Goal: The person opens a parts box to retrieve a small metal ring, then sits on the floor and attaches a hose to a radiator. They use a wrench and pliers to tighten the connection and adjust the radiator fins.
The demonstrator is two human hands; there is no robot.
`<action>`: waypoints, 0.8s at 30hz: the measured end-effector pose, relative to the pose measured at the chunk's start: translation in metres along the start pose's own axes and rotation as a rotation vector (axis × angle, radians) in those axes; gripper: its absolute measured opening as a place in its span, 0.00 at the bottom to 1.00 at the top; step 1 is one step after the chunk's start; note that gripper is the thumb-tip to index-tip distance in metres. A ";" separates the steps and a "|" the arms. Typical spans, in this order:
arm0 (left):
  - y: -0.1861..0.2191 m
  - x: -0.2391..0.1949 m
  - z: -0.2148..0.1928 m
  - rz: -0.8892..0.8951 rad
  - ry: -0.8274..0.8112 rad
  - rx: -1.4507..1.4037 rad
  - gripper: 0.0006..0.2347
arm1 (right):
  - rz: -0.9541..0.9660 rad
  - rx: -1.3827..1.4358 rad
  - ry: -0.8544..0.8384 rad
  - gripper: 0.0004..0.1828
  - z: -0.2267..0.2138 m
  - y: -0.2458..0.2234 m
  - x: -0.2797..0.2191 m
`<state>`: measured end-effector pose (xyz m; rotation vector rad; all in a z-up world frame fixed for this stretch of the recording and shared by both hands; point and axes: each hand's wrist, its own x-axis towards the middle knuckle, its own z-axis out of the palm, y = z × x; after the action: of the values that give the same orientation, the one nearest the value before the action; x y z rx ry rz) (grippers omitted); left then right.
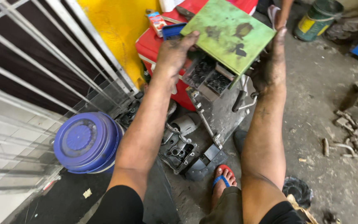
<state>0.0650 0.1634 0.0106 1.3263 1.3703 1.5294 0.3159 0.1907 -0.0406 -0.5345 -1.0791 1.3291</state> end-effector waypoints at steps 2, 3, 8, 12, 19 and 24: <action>0.000 -0.008 0.001 0.010 -0.009 0.001 0.21 | 0.114 -0.013 0.023 0.72 -0.001 -0.009 -0.005; 0.001 -0.012 0.003 -0.015 0.026 0.026 0.21 | 0.174 -0.021 0.026 0.73 0.000 -0.012 -0.005; 0.007 -0.037 0.021 -0.158 -0.125 -0.159 0.20 | 0.062 0.039 -0.058 0.66 -0.001 -0.034 -0.011; 0.017 -0.064 0.028 -0.016 -0.308 0.062 0.23 | -0.013 0.005 -0.114 0.62 -0.004 -0.068 -0.034; 0.061 -0.121 0.012 0.310 -0.387 0.307 0.23 | 0.133 -0.072 0.018 0.60 0.012 -0.133 -0.097; 0.085 -0.176 0.012 0.190 -0.559 0.363 0.26 | 0.129 -0.097 0.120 0.57 0.013 -0.171 -0.165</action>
<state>0.1317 -0.0164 0.0501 1.9724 1.2068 0.9231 0.4094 -0.0060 0.0554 -0.7578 -1.0275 1.3425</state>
